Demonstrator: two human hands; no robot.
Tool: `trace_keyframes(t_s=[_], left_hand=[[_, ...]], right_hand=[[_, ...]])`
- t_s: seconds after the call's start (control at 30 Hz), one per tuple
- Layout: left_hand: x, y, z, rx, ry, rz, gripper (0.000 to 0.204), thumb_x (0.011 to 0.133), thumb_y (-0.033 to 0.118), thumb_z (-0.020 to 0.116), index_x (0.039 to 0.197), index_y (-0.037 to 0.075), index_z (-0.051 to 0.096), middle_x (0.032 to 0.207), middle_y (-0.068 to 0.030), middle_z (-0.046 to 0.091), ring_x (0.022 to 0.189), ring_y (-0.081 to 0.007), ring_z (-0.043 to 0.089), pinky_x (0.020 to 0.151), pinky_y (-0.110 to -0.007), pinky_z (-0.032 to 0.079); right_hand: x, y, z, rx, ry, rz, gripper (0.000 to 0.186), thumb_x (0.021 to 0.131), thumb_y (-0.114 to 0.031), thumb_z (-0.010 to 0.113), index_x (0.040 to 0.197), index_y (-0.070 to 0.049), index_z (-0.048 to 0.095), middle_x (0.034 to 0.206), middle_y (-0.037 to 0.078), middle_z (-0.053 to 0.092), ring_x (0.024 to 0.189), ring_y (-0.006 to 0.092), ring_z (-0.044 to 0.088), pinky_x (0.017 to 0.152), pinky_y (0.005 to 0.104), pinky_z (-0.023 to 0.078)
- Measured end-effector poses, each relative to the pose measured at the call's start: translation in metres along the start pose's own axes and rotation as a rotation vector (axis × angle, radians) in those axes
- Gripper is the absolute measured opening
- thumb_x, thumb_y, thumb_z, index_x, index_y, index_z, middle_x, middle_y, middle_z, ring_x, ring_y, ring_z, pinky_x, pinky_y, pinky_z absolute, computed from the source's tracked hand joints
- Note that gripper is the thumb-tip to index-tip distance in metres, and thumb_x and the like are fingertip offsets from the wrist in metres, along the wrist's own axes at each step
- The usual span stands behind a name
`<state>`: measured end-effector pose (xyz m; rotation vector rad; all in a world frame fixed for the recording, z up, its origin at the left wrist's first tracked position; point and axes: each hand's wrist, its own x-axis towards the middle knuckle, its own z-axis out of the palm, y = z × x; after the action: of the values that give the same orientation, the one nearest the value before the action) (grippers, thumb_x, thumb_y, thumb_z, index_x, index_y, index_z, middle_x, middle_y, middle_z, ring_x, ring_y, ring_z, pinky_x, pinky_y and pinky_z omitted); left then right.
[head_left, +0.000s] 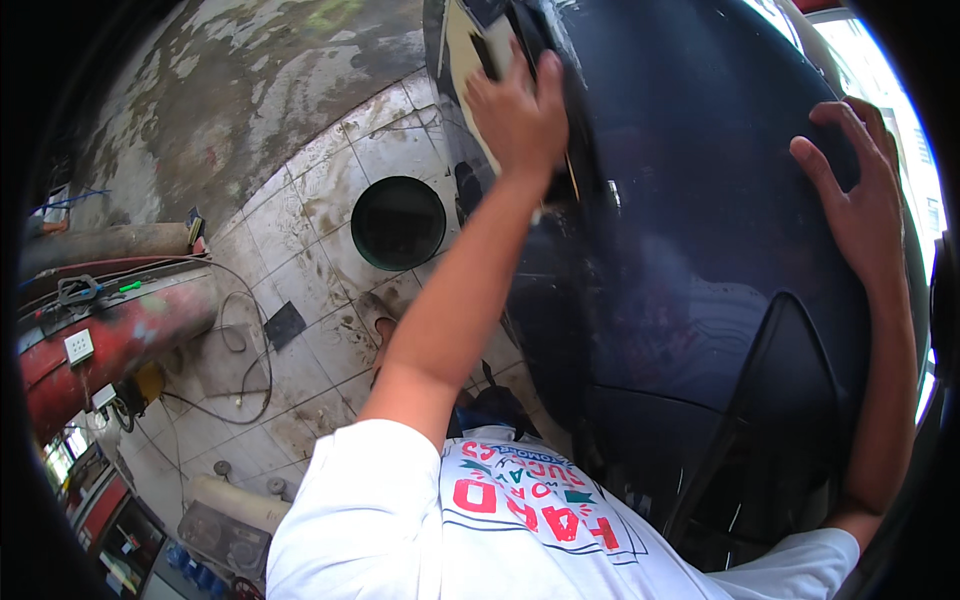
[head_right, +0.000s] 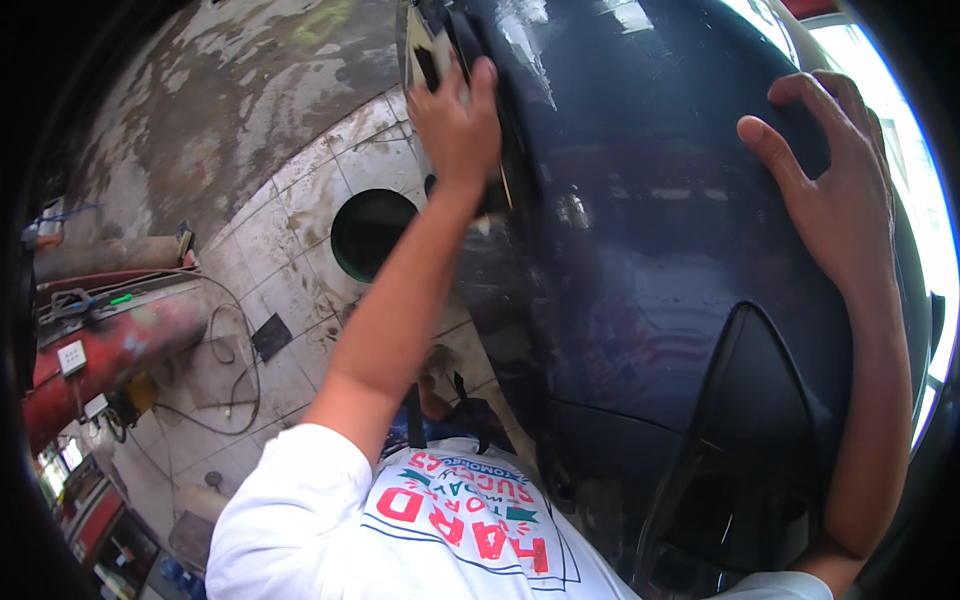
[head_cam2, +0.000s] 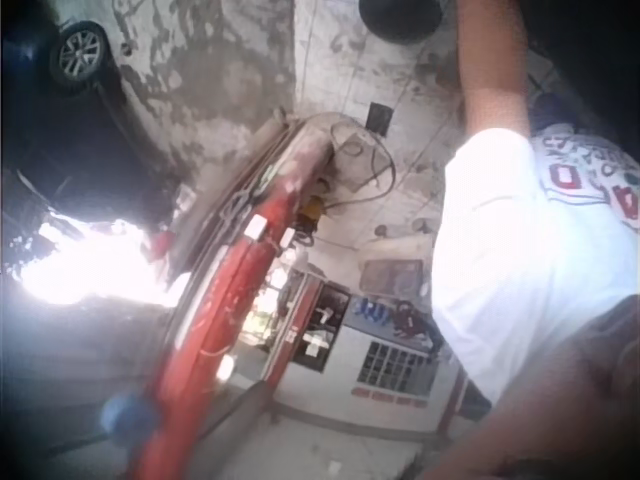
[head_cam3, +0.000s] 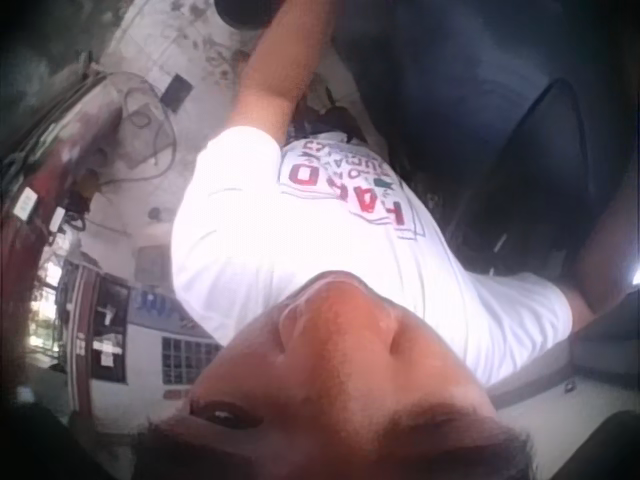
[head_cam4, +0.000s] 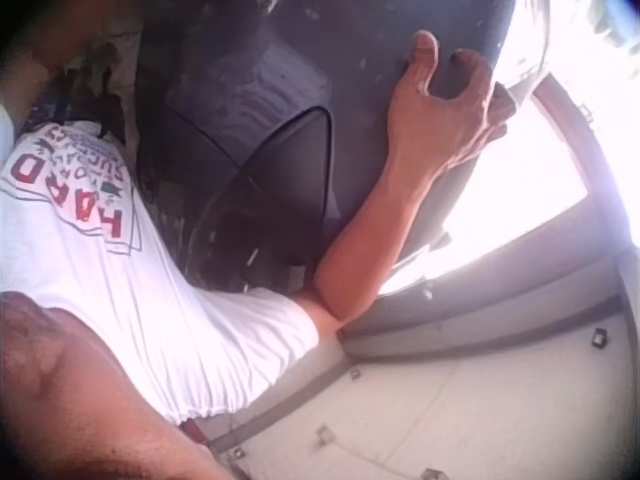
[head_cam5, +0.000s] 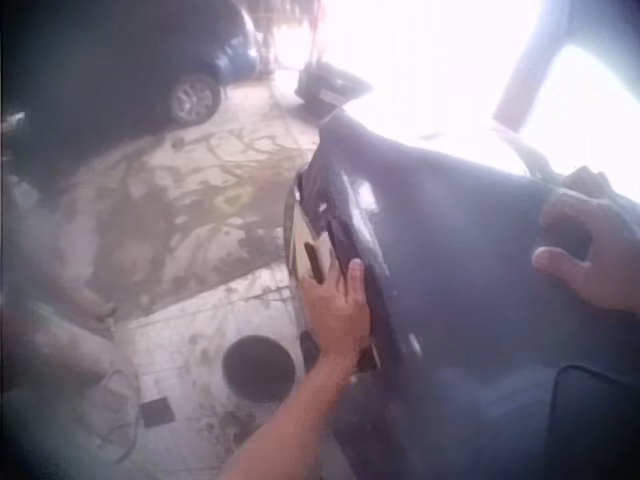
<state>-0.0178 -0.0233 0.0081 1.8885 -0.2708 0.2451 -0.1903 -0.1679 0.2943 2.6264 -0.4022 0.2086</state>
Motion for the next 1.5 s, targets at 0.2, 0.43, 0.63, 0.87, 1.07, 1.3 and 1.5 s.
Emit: trace_keyframes(t_s=[0.2,0.43,0.63,0.87,1.07,1.3,1.5], left_hand=[[0.026,-0.012,0.009,-0.024,0.030,0.076,0.059,0.098,0.053,0.058,0.133,0.007,0.070,0.116,-0.0345,0.056,0.118,-0.0482,0.049,0.106,-0.051,0.039],[-0.012,-0.009,-0.008,-0.062,0.044,0.103,0.060,0.097,0.054,0.059,0.135,0.008,0.069,0.121,-0.0370,0.055,0.122,-0.0476,0.049,0.110,-0.052,0.037],[0.040,-0.012,0.007,-0.161,-0.028,-0.002,0.057,0.097,0.050,0.062,0.135,0.008,0.069,0.124,-0.0339,0.055,0.123,-0.0460,0.049,0.110,-0.052,0.036],[-0.013,0.000,-0.015,-0.112,-0.078,0.120,0.059,0.098,0.051,0.060,0.134,0.005,0.069,0.121,-0.0360,0.056,0.122,-0.0467,0.049,0.107,-0.050,0.039],[0.025,0.005,0.001,-0.013,-0.028,0.040,0.060,0.097,0.054,0.059,0.135,0.008,0.069,0.117,-0.0380,0.055,0.120,-0.0488,0.049,0.106,-0.052,0.039],[0.016,0.008,0.000,0.005,-0.085,0.104,0.056,0.095,0.049,0.067,0.135,0.010,0.069,0.124,-0.0363,0.053,0.120,-0.0494,0.049,0.106,-0.053,0.039],[-0.030,0.030,-0.022,0.020,-0.078,0.177,0.057,0.096,0.050,0.066,0.134,0.007,0.069,0.124,-0.0364,0.053,0.123,-0.0475,0.048,0.106,-0.051,0.039]], right_hand=[[0.001,-0.001,0.000,0.020,-0.006,0.018,0.046,0.091,-0.053,0.073,0.115,-0.014,0.069,0.127,0.003,0.063,0.128,0.0285,0.057,0.108,0.0467,0.047],[0.001,-0.001,-0.001,0.006,0.040,0.024,0.047,0.091,-0.053,0.074,0.116,-0.014,0.069,0.128,0.004,0.063,0.128,0.0284,0.057,0.107,0.0468,0.047],[0.000,0.000,0.002,0.013,0.013,0.037,0.046,0.091,-0.052,0.074,0.116,-0.014,0.069,0.127,0.004,0.063,0.127,0.0280,0.058,0.108,0.0466,0.047],[0.003,-0.004,-0.001,-0.001,0.002,0.040,0.047,0.090,-0.052,0.075,0.116,-0.014,0.068,0.127,0.003,0.063,0.125,0.0282,0.059,0.106,0.0460,0.048],[0.001,-0.009,-0.003,0.006,0.010,0.057,0.049,0.088,-0.054,0.076,0.116,-0.014,0.068,0.126,0.003,0.062,0.126,0.0283,0.058,0.106,0.0465,0.048],[0.000,0.003,0.005,-0.016,0.020,0.008,0.053,0.089,-0.058,0.073,0.120,-0.015,0.068,0.128,0.003,0.063,0.129,0.0279,0.057,0.109,0.0471,0.047],[-0.002,0.012,0.012,-0.042,0.050,-0.009,0.052,0.091,-0.051,0.073,0.126,-0.012,0.067,0.135,0.004,0.061,0.133,0.0271,0.055,0.112,0.0432,0.044]])
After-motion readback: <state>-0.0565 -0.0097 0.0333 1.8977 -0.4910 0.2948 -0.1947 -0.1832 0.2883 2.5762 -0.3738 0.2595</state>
